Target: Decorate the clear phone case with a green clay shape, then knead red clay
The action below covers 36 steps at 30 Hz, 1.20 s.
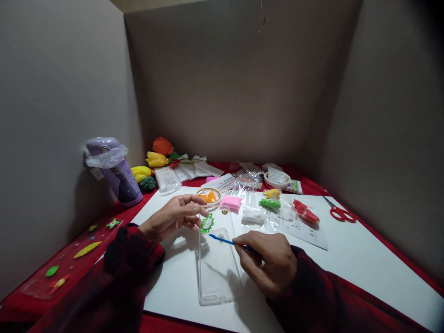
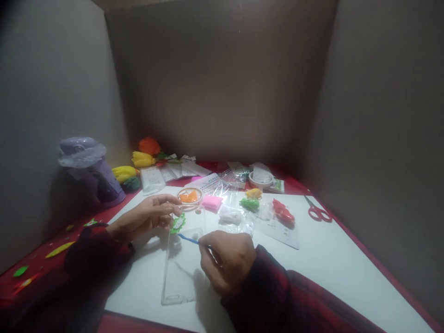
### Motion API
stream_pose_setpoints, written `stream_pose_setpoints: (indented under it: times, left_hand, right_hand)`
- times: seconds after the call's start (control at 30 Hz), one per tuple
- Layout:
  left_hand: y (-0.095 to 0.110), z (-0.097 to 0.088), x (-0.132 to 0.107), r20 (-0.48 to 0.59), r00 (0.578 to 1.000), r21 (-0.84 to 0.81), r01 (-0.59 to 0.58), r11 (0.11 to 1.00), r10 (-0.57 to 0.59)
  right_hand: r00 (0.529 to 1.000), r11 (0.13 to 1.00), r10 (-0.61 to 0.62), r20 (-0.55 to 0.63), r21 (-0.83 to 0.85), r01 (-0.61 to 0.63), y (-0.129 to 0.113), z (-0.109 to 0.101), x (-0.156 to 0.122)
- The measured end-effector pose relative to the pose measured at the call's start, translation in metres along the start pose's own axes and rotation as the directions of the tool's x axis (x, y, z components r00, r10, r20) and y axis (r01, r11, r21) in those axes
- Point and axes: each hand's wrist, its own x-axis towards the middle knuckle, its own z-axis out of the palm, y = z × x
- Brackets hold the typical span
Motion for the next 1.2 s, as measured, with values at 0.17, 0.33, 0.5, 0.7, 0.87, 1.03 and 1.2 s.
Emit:
stream_pose_setpoints:
  times: [0.17,0.33,0.5,0.7,0.87,1.03,1.2]
  left_hand:
    - [-0.0009,0.0001,0.0002,-0.011,1.0,0.006,-0.016,1.0,0.016]
    - [0.0,0.0004,-0.0007,-0.013,1.0,-0.001,-0.007,1.0,0.007]
    - [0.0016,0.0023,-0.0019,-0.015,1.0,0.008,-0.005,1.0,0.005]
    - [0.0017,0.0031,-0.0008,-0.012,1.0,0.013,-0.009,1.0,0.009]
    - [0.0026,0.0032,-0.0015,-0.024,1.0,0.004,-0.004,1.0,0.004]
    - [0.0022,0.0025,-0.0005,-0.017,1.0,0.012,-0.002,1.0,0.002]
    - [0.0012,0.001,-0.0005,0.004,1.0,0.013,-0.011,1.0,0.01]
  right_hand:
    - [1.0,1.0,-0.006,-0.012,-0.008,0.006,0.0002,0.0017,0.0009]
    - [1.0,1.0,0.0,-0.03,0.001,0.0,-0.0015,0.0005,0.0008]
    - [0.998,0.999,0.043,-0.044,-0.006,-0.043,-0.0081,-0.0042,0.0005]
    - [0.98,0.982,0.187,-0.062,0.033,-0.185,-0.0086,-0.0053,0.0004]
    - [0.955,0.959,0.281,-0.09,0.069,-0.276,-0.0084,-0.0032,0.0005]
    - [0.943,0.95,0.311,-0.117,0.08,-0.303,-0.0093,-0.0019,-0.001]
    - [0.909,0.921,0.389,-0.147,0.081,-0.381,-0.0092,-0.0012,-0.0041]
